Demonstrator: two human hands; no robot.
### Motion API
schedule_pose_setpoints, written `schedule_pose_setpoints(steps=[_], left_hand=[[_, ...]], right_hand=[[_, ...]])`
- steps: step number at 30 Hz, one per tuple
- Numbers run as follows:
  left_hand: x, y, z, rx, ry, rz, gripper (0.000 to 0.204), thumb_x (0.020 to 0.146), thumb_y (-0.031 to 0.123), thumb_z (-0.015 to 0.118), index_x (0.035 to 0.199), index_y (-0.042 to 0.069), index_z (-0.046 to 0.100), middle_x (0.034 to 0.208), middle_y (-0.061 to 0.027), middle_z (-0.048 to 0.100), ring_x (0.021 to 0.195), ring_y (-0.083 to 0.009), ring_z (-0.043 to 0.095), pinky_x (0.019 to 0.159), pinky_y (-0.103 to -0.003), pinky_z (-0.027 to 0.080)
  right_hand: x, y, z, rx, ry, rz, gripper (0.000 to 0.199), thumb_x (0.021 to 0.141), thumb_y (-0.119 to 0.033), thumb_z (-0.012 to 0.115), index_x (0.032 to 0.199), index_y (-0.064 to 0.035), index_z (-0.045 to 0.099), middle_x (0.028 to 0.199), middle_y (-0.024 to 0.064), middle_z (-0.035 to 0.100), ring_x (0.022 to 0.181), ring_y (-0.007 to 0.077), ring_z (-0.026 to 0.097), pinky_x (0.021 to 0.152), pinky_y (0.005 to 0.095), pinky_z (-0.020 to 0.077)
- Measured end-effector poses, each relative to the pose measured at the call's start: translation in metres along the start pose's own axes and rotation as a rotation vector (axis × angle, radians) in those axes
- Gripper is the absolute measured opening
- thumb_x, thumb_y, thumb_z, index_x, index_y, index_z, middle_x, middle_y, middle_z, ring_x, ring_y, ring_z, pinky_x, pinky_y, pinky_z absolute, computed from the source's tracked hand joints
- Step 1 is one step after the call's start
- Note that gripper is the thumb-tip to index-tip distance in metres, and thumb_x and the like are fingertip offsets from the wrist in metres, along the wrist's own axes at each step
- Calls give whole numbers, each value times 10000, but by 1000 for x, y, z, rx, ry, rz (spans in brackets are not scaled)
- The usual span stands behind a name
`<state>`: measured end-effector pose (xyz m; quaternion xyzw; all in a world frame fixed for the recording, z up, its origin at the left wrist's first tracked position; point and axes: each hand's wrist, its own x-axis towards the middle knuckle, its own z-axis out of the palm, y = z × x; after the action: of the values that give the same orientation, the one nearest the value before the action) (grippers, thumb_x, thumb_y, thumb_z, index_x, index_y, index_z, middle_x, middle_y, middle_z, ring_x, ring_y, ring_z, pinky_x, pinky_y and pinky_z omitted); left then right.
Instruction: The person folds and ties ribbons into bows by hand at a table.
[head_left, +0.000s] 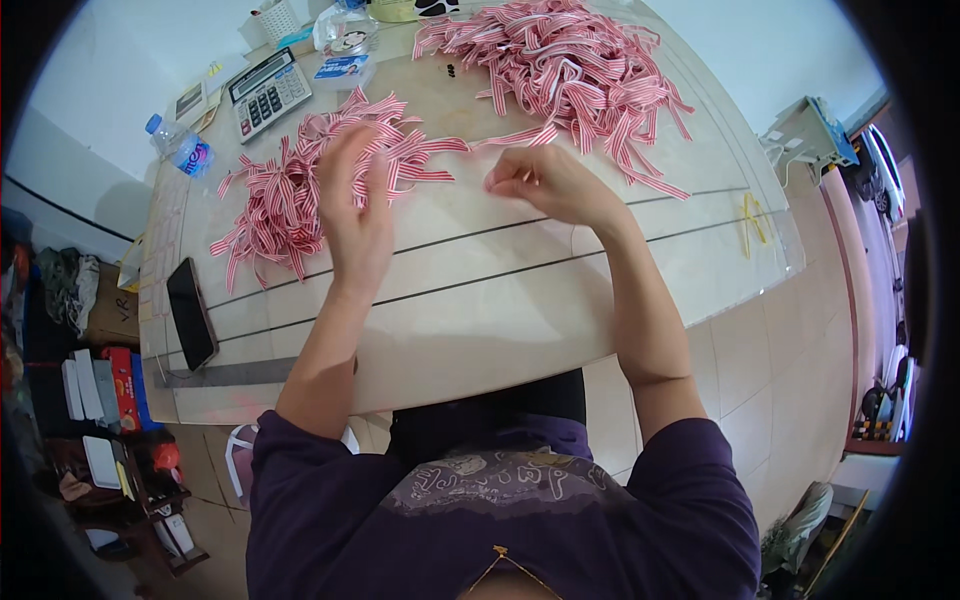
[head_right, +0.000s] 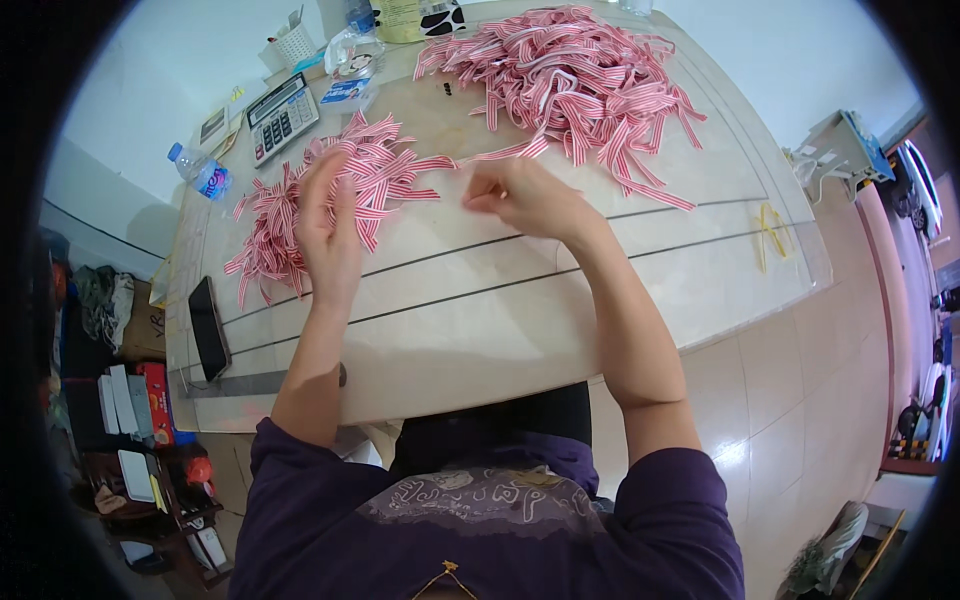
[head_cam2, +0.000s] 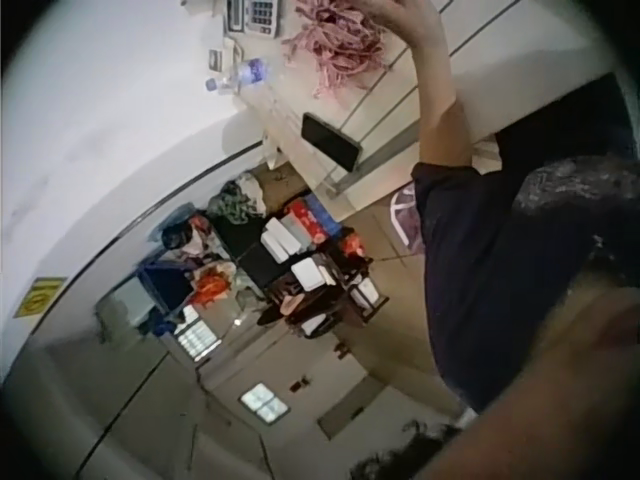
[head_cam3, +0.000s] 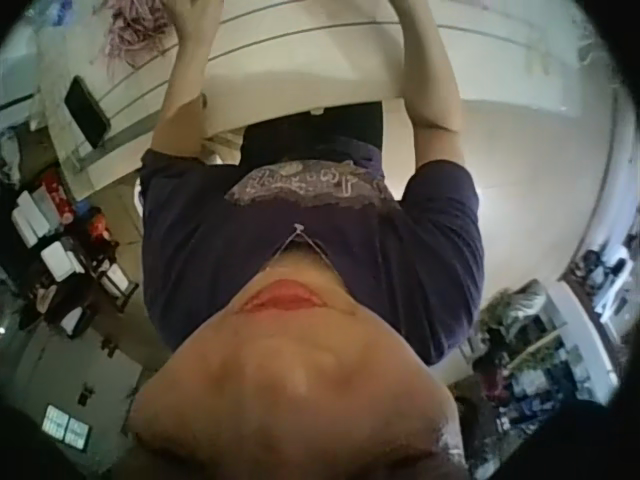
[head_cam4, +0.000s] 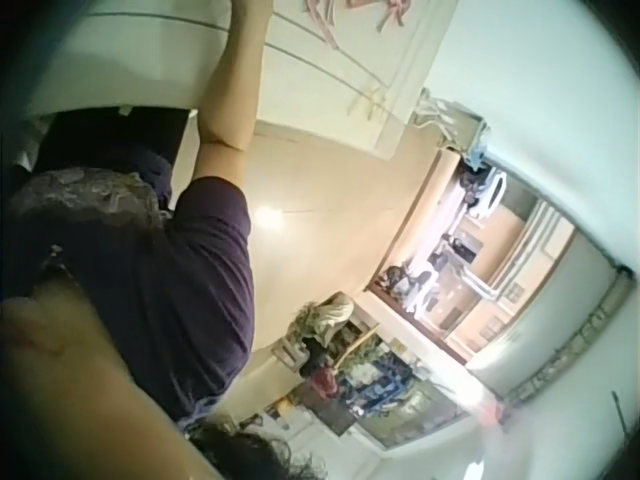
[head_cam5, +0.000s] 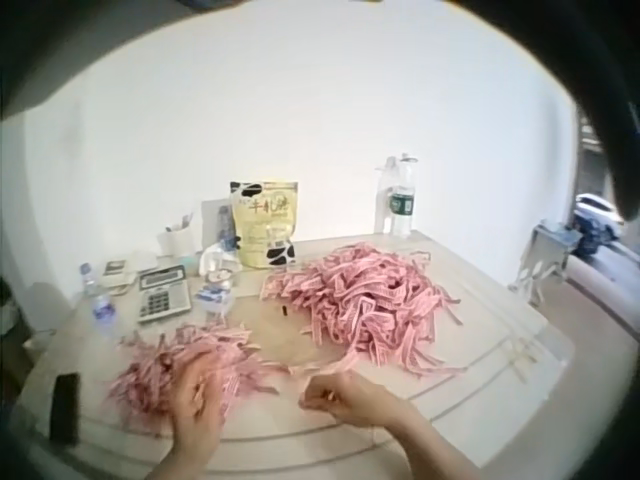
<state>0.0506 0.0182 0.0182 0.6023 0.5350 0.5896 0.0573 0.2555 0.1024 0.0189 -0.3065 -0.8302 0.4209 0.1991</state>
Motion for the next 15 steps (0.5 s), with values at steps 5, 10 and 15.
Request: schedule_pose_setpoints(steps=[5,10,15], left_hand=[[-11,8,-21,-576,-616,-507,339,942,302,378,900,24,569,791,-70,580,788,-189,542,761,-300,418],[-12,-17,-34,-1332,-958,-697,340,930,319,411,811,40,565,654,-45,540,639,-154,511,696,-289,428],[-11,-15,-28,-1386,-600,-812,342,915,342,441,792,49,567,662,-40,525,618,-130,492,645,-272,434]], right_hand=[[3,-57,23,410,-307,-107,30,803,-2,560,829,-15,565,716,14,567,539,70,443,487,199,375],[4,-53,25,699,-275,-34,64,796,10,570,853,-18,563,700,14,564,511,65,419,454,187,348],[0,-38,15,805,-228,27,48,786,7,589,821,-13,616,649,1,555,489,59,413,452,178,343]])
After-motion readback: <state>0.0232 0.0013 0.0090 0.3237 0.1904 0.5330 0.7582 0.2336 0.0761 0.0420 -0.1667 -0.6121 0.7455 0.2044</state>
